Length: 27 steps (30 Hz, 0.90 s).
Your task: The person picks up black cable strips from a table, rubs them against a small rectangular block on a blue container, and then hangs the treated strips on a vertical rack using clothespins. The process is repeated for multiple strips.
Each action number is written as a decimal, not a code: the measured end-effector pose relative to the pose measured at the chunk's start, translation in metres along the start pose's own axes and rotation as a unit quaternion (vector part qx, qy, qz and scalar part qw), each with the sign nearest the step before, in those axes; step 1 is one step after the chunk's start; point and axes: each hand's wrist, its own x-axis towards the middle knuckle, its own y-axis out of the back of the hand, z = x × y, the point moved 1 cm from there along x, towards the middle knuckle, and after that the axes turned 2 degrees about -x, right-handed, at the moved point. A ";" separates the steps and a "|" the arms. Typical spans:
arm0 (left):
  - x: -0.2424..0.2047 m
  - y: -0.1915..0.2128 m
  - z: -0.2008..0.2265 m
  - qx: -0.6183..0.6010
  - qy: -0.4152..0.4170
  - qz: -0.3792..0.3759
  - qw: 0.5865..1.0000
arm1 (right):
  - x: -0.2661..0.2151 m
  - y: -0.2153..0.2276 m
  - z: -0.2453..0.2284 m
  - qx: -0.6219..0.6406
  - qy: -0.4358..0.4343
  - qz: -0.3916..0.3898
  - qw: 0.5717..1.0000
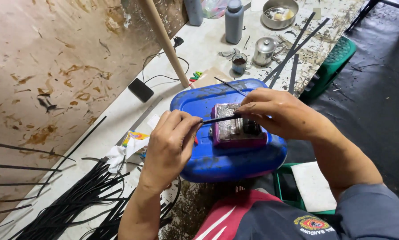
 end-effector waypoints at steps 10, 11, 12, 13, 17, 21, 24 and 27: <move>0.009 -0.016 -0.003 0.020 0.001 -0.028 0.999 | -0.015 -0.003 0.022 0.006 0.001 0.035 0.999; 0.010 -0.016 -0.004 0.019 0.002 -0.030 0.999 | -0.016 -0.003 0.023 0.007 0.000 0.034 0.999; 0.012 -0.016 -0.005 0.021 -0.003 -0.029 0.999 | -0.016 -0.003 0.024 0.012 0.000 0.036 0.999; 0.012 -0.016 -0.005 0.022 -0.008 -0.029 0.999 | -0.016 -0.003 0.024 0.017 0.000 0.037 0.999; 0.016 -0.015 -0.008 0.022 -0.010 -0.033 0.999 | -0.014 -0.004 0.022 0.017 0.001 0.040 0.999; 0.016 -0.017 -0.011 0.024 -0.006 -0.037 0.999 | -0.012 -0.005 0.021 0.015 0.003 0.048 0.999; 0.017 -0.018 -0.012 0.012 0.003 -0.043 0.999 | -0.012 -0.007 0.022 0.020 -0.002 0.053 0.998; 0.021 -0.017 -0.012 -0.028 0.023 -0.050 0.998 | -0.014 -0.004 0.024 0.048 -0.014 0.054 0.997</move>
